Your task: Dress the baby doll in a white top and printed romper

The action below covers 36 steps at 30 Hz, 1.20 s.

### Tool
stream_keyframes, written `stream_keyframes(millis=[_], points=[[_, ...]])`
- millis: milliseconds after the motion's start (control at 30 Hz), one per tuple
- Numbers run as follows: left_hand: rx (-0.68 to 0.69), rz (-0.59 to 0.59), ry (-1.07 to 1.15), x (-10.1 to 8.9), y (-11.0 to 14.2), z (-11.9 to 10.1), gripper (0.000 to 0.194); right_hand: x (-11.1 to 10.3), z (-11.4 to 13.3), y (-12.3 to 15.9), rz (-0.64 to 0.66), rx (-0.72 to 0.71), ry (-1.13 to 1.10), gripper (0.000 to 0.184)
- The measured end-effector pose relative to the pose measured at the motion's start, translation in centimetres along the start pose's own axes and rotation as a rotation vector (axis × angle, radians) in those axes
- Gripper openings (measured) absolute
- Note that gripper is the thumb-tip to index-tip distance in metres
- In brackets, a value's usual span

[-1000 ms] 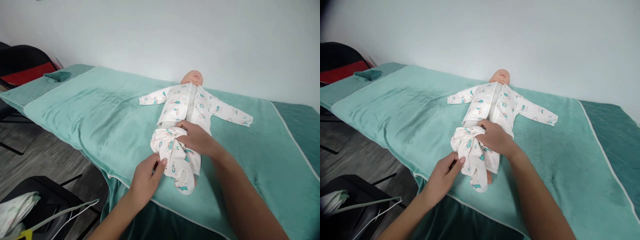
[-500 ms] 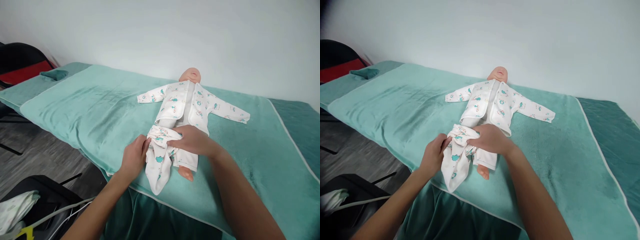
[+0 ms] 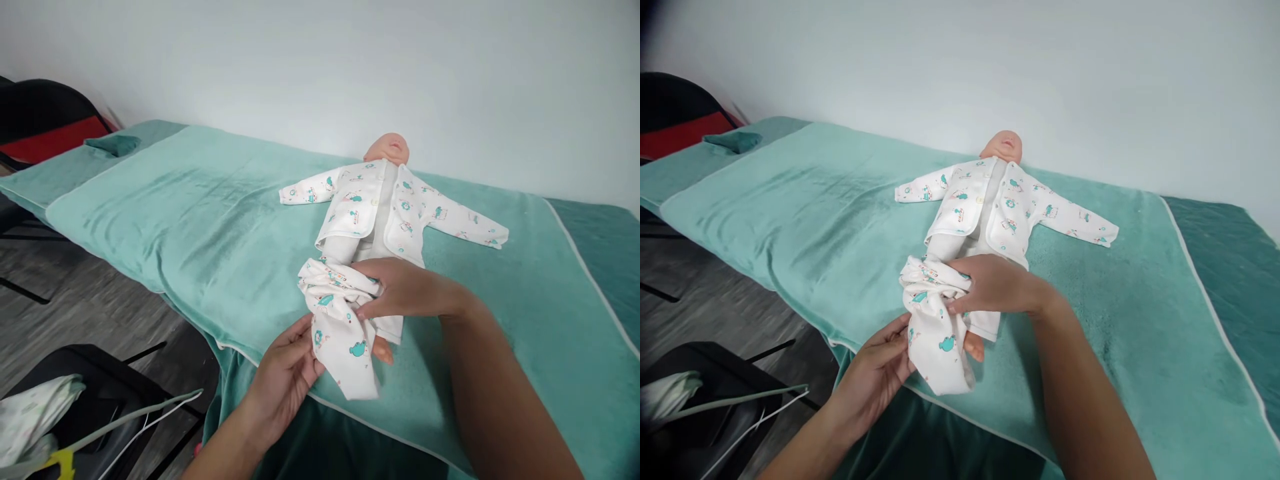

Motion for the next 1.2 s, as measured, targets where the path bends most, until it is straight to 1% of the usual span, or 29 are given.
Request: stream_keyframes(millis=[67, 100, 167, 233, 333, 433, 533, 633, 700, 733, 800, 900, 967, 1033, 1133, 1200], points=[[-0.025, 0.069, 0.048, 0.5, -0.3, 0.0, 0.038, -0.1, -0.1, 0.2, 0.024, -0.027, -0.015, 0.038], [-0.027, 0.084, 0.048, 0.7, -0.5, 0.0, 0.039, -0.1, -0.1, 0.2, 0.031, -0.030, -0.021, 0.037], [0.016, 0.060, 0.003, 0.9, -0.9, -0.1, 0.042, 0.0, -0.1, 0.2, 0.034, -0.017, -0.017, 0.031], [0.101, 0.003, -0.082, 1.1, -1.5, -0.3, 0.044, 0.0, -0.1, -0.1, 0.007, 0.016, 0.017, 0.025], [0.228, -0.045, -0.260, 1.4, -2.6, -1.3, 0.039, 0.1, 0.0, -0.5, -0.072, 0.050, 0.082, 0.025], [0.360, -0.014, -0.517, 1.8, -3.9, -3.2, 0.030, 0.1, 0.1, -0.7, -0.157, 0.056, 0.085, 0.027], [0.459, -0.022, -0.804, 1.6, -5.1, -5.3, 0.024, 0.2, 0.0, -0.7, -0.185, 0.061, 0.039, 0.026], [0.511, -0.102, -0.982, 1.2, -6.3, -7.3, 0.023, 0.2, 0.0, -0.8, -0.203, 0.066, 0.007, 0.023], [0.569, -0.167, -1.076, 1.3, -7.1, -8.4, 0.021, 0.1, -0.1, -0.9, -0.246, 0.080, -0.001, 0.020], [0.605, -0.187, -1.126, 1.5, -7.5, -8.9, 0.020, 0.1, -0.1, -0.9, -0.272, 0.094, -0.007, 0.019], [0.670, -0.192, -1.224, 2.3, -8.5, -9.4, 0.019, 0.1, -0.3, -1.1, -0.316, 0.142, -0.043, 0.017], [0.725, -0.192, -1.332, 3.6, -9.9, -9.4, 0.019, 0.4, -0.7, -1.4, -0.356, 0.221, -0.146, 0.012], [0.738, -0.199, -1.380, 4.0, -10.5, -9.1, 0.020, 0.5, -0.9, -1.5, -0.381, 0.249, -0.200, 0.009], [0.749, -0.195, -1.379, 3.7, -10.4, -8.6, 0.019, 0.6, -1.0, -1.5, -0.385, 0.263, -0.204, 0.008], [0.756, -0.212, -1.228, 2.0, -8.8, -8.1, 0.015, 0.3, -0.8, -1.3, -0.364, 0.232, -0.122, 0.012], [0.695, -0.205, -1.113, 0.4, -7.1, -7.9, 0.024, 0.1, -0.4, -1.0, -0.332, 0.159, -0.060, 0.021]])
Point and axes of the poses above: each hand's wrist, its own y-axis away from the middle knuckle, its own x-axis out of the palm, z = x × y, the point moved 3 cm from there along -y, towards the middle knuckle, and after that the axes turned 5 degrees about y, right-handed, at the moved point
